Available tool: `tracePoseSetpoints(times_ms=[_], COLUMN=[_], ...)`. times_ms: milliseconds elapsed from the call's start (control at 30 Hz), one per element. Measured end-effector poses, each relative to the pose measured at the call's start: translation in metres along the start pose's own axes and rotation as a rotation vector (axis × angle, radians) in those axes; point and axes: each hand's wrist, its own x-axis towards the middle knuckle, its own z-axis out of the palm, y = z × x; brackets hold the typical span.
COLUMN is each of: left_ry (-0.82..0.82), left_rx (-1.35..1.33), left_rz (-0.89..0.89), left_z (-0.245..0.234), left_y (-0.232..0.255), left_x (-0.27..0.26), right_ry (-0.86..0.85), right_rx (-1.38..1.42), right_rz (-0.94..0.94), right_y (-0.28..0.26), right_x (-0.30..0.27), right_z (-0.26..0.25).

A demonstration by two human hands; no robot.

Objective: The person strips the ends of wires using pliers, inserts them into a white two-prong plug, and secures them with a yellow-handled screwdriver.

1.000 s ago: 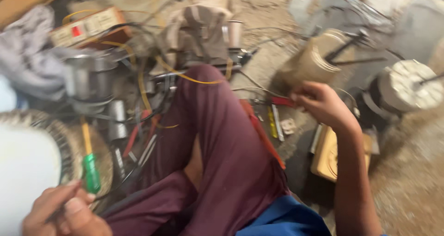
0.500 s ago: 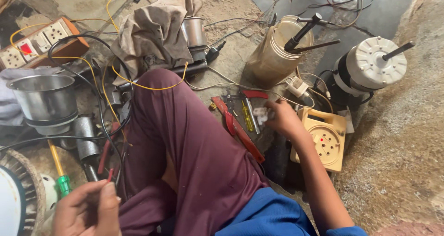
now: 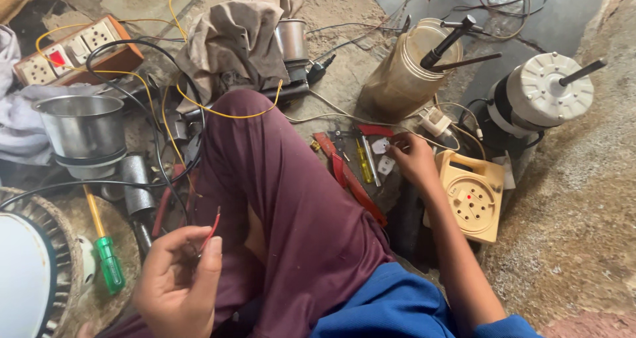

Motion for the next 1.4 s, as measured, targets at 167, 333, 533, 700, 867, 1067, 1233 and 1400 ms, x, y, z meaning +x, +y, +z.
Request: tracePoseSetpoints(times_ms=[167,333,533,700,867,1067,1233,1400], left_ry=[-0.099,-0.137,-0.114,-0.116,-0.586,-0.768,-1.227,-1.164], left_rx=[-0.043,-0.154,-0.220,-0.208,-0.023,-0.021,0.151,0.053], left_rz=[-0.012,-0.059,-0.136,-0.232,0.059,-0.244,-0.160,-0.250], left_z=[-0.003,-0.006,-0.006,-0.001,0.002,0.019,0.036,0.041], left_y=[0.008,0.009,0.003,0.005,0.006,-0.002,-0.011,-0.021], left_x=[0.002,0.001,-0.005,-0.004,-0.001,0.005,0.002,-0.003], right_ry=[0.129,0.082,0.346,0.116,0.086,-0.070,-0.045,-0.006], right_rx=[0.070,0.096,-0.282,-0.146,-0.196,-0.148,-0.134,-0.184], right_rz=[0.085,0.070,-0.252,-0.170,-0.206,-0.295,-0.269,-0.246], right_y=[0.020,0.024,-0.025,-0.084,-0.103,-0.089,-0.093,-0.100], right_x=[0.007,0.004,-0.017,-0.039,-0.041,-0.039,-0.045,-0.047], right_z=[0.027,0.025,0.018,0.045,0.066,0.052,0.058,0.058])
